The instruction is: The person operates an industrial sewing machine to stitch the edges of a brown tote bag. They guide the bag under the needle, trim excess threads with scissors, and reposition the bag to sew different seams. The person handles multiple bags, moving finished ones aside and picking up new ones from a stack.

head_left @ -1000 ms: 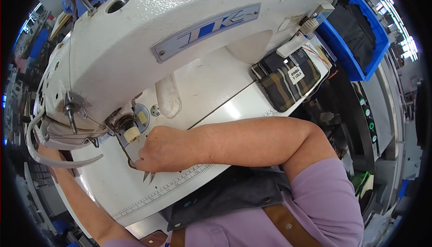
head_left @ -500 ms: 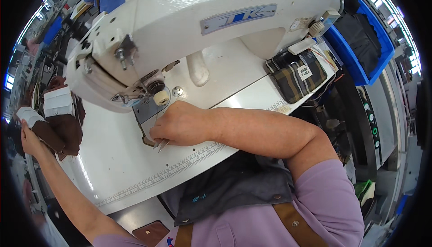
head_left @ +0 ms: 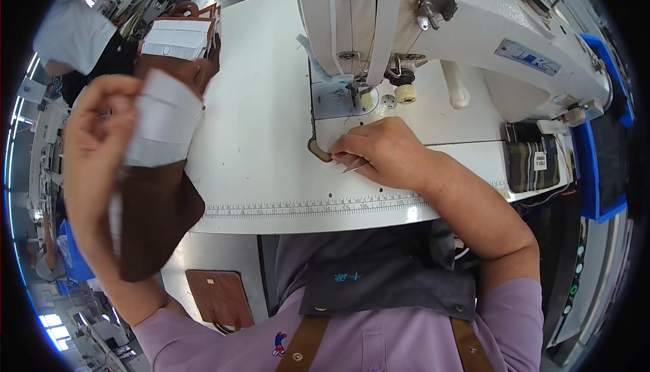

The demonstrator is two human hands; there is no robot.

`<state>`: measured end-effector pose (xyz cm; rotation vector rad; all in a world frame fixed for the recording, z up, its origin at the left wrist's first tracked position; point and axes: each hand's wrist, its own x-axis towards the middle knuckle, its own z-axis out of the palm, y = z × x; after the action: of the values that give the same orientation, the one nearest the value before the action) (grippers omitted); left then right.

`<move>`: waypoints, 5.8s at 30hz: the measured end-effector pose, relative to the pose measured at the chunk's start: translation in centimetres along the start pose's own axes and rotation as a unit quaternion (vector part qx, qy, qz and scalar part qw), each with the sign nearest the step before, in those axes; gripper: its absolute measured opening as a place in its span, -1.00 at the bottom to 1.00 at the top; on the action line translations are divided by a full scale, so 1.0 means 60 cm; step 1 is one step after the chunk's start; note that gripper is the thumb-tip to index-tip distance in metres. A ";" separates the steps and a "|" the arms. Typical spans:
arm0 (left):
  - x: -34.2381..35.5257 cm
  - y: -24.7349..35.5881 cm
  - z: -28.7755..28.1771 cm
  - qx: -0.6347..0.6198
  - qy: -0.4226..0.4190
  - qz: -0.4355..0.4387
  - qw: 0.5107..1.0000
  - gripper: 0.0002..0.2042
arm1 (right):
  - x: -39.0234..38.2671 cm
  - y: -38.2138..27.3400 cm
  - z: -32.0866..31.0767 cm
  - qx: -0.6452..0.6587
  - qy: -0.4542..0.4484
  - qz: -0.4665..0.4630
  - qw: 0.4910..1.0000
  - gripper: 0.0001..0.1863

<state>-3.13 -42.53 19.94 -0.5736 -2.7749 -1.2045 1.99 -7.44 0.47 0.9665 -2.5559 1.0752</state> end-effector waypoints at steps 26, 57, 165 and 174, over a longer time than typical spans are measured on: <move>-0.031 -0.034 0.388 0.018 -0.121 0.147 0.982 -0.87 | -0.068 -0.017 -0.065 -0.177 -0.030 -0.003 0.984 -0.50; 0.026 -0.042 0.422 0.010 -0.079 0.121 0.989 -0.91 | -0.052 0.013 -0.075 -0.153 0.077 0.093 0.981 -0.73; 0.052 -0.056 0.408 0.129 -0.061 0.280 0.949 -0.61 | -0.007 0.070 -0.040 -0.276 0.143 0.052 0.949 -0.80; 0.059 -0.054 0.408 0.122 -0.064 0.268 0.953 -0.63 | -0.003 0.066 -0.039 -0.297 0.151 0.055 0.941 -0.79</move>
<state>-5.39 -25.93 1.45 -1.3025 -2.5392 -0.7165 -0.55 -3.64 -0.17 0.4631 -2.4524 0.3737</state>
